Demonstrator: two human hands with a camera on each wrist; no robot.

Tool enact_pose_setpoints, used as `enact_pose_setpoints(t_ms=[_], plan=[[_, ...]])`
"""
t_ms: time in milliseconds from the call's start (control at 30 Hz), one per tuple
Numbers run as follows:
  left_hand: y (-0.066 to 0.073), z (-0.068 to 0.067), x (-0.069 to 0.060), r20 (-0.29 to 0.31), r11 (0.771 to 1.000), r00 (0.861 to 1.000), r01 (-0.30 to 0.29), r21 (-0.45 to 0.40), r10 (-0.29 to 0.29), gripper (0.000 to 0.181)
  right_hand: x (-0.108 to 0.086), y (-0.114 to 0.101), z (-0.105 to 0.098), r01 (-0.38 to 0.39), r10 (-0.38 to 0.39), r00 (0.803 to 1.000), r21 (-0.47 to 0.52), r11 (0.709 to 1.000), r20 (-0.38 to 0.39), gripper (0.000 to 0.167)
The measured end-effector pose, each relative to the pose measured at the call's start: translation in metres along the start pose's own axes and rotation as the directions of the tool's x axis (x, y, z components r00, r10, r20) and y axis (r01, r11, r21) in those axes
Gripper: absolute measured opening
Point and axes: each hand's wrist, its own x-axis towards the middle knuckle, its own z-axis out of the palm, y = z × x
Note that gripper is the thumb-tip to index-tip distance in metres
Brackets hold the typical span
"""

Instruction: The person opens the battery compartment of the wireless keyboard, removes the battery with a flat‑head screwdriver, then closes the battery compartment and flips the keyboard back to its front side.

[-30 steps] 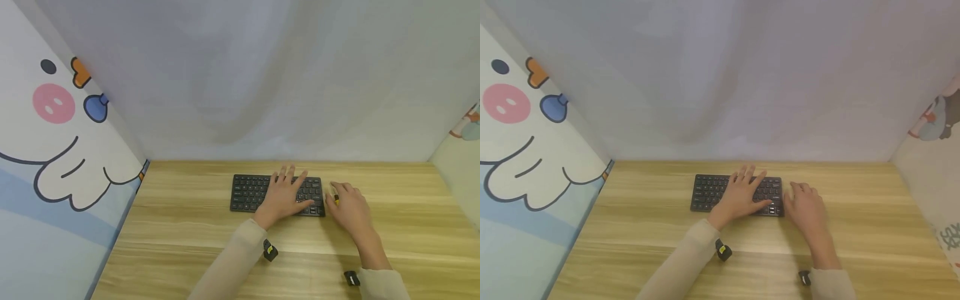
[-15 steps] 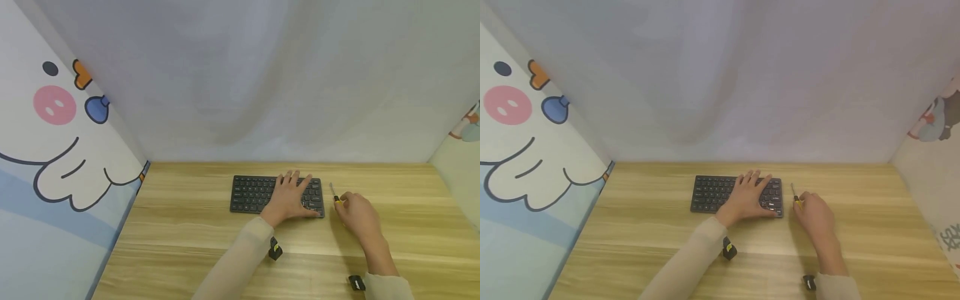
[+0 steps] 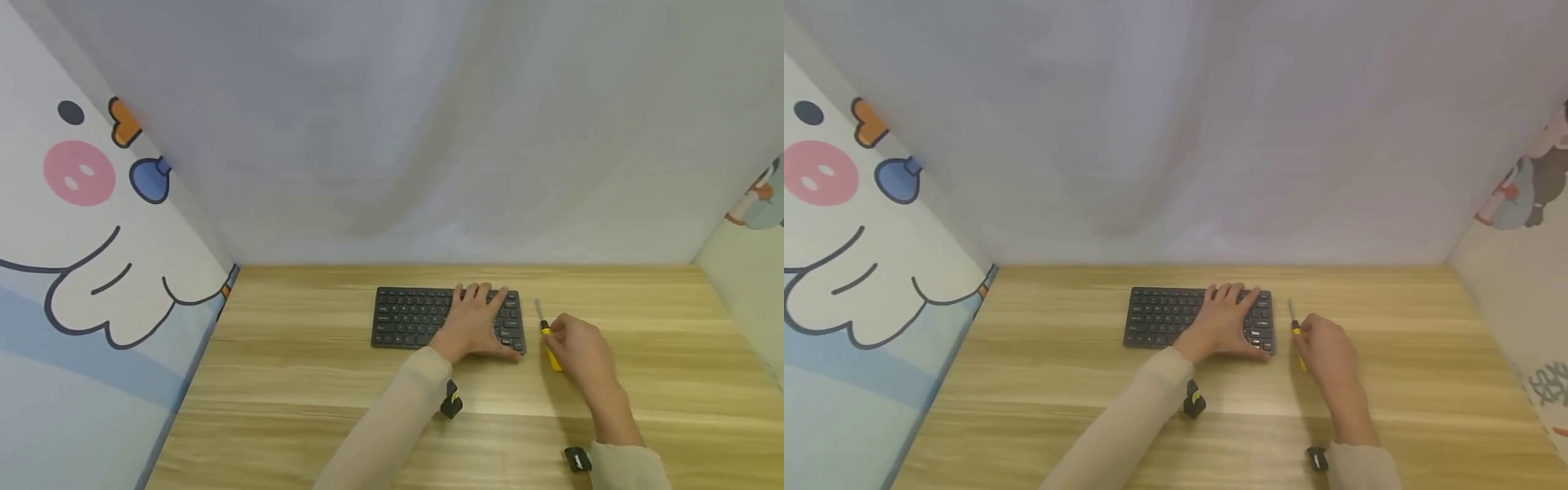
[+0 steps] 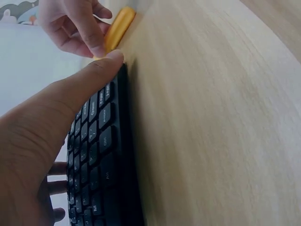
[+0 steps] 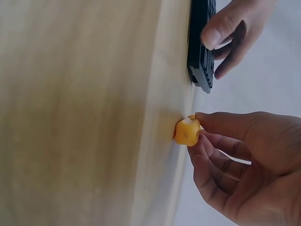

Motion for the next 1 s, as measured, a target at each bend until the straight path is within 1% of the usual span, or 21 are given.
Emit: enact_pose_setpoints(t_ms=[167, 267, 567, 800, 1000], plan=[[-0.002, 0.002, 0.002, -0.009, 1.0, 1.0, -0.007, 0.02, 0.007, 0.132, 0.0, -0.001, 0.001, -0.01, 0.01, 1.0, 0.0, 1.0, 0.003, 0.028], [-0.001, 0.002, 0.002, -0.013, 0.999, 1.0, -0.022, 0.031, 0.022, 0.131, -0.001, -0.002, 0.0, -0.02, 0.02, 1.0, 0.003, 1.0, 0.013, 0.028], [-0.002, -0.002, 0.001, 0.003, 0.994, 0.997, -0.073, 0.079, 0.073, 0.132, 0.0, -0.004, -0.001, -0.033, 0.033, 0.999, -0.001, 0.999, 0.024, 0.029], [-0.005, -0.009, -0.003, -0.035, 0.991, 0.991, -0.125, 0.041, 0.126, 0.132, -0.001, 0.0, -0.001, -0.026, 0.026, 0.999, -0.001, 1.0, 0.021, 0.028], [-0.01, -0.019, -0.006, -0.08, 0.992, 0.989, -0.122, 0.014, 0.123, 0.13, 0.0, 0.0, 0.001, 0.001, -0.001, 1.0, -0.001, 1.0, 0.006, 0.029]])
